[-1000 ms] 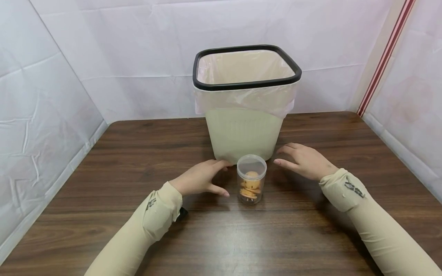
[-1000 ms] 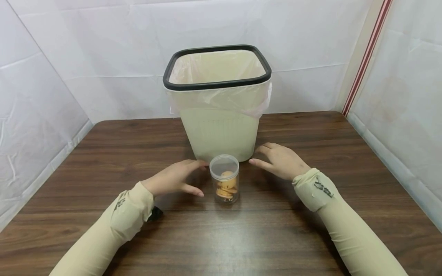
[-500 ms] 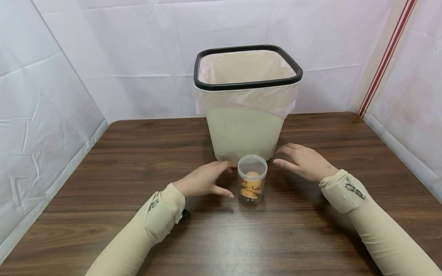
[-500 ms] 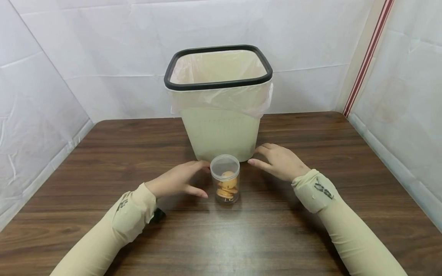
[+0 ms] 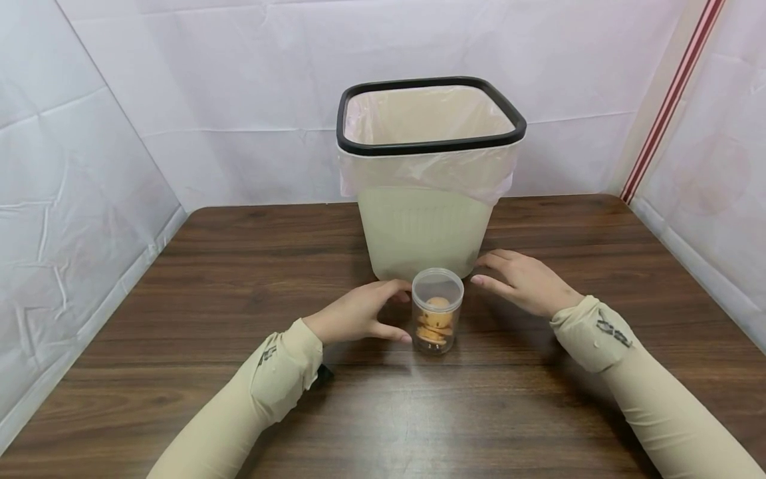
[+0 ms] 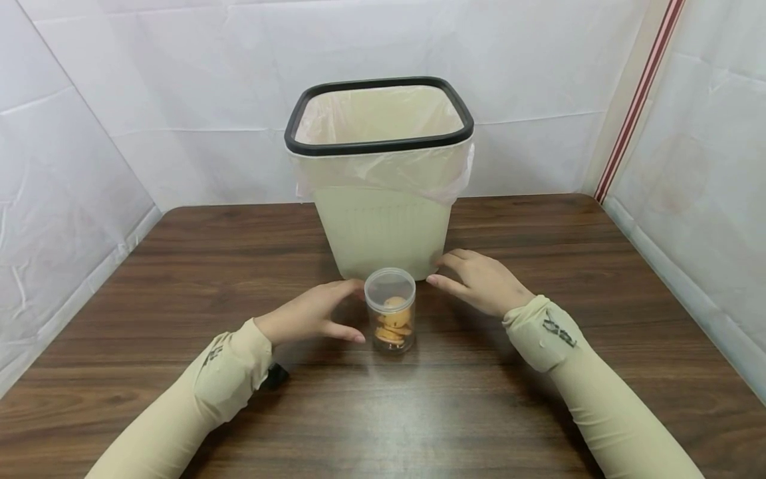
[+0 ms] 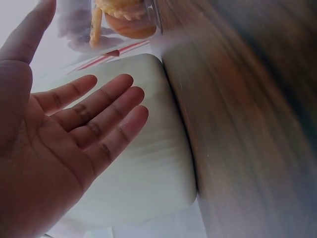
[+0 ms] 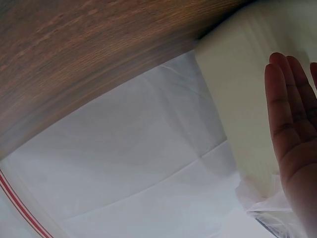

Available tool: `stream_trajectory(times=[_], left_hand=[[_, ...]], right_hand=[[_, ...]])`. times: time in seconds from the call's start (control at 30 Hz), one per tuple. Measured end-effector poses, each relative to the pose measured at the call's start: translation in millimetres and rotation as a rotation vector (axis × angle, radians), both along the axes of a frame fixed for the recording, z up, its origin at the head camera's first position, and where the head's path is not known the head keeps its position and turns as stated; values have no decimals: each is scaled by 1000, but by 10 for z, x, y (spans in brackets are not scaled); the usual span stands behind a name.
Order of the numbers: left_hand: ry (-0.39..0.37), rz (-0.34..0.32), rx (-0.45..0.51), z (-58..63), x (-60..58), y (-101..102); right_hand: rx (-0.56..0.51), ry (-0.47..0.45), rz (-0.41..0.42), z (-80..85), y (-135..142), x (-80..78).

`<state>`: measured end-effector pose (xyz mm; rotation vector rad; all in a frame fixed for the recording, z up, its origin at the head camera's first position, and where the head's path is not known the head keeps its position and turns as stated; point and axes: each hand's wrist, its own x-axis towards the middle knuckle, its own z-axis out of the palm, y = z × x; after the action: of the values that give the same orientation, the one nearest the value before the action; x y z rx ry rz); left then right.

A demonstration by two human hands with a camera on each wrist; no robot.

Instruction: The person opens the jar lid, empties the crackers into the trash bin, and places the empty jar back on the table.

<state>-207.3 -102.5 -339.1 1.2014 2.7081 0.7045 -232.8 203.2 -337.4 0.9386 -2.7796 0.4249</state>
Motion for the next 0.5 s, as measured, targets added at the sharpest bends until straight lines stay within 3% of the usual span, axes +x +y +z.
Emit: stream_trajectory(times=[0.5], left_hand=[[-100, 5, 82, -22, 16, 50]], right_hand=[[-44, 9, 28, 13, -57, 51]])
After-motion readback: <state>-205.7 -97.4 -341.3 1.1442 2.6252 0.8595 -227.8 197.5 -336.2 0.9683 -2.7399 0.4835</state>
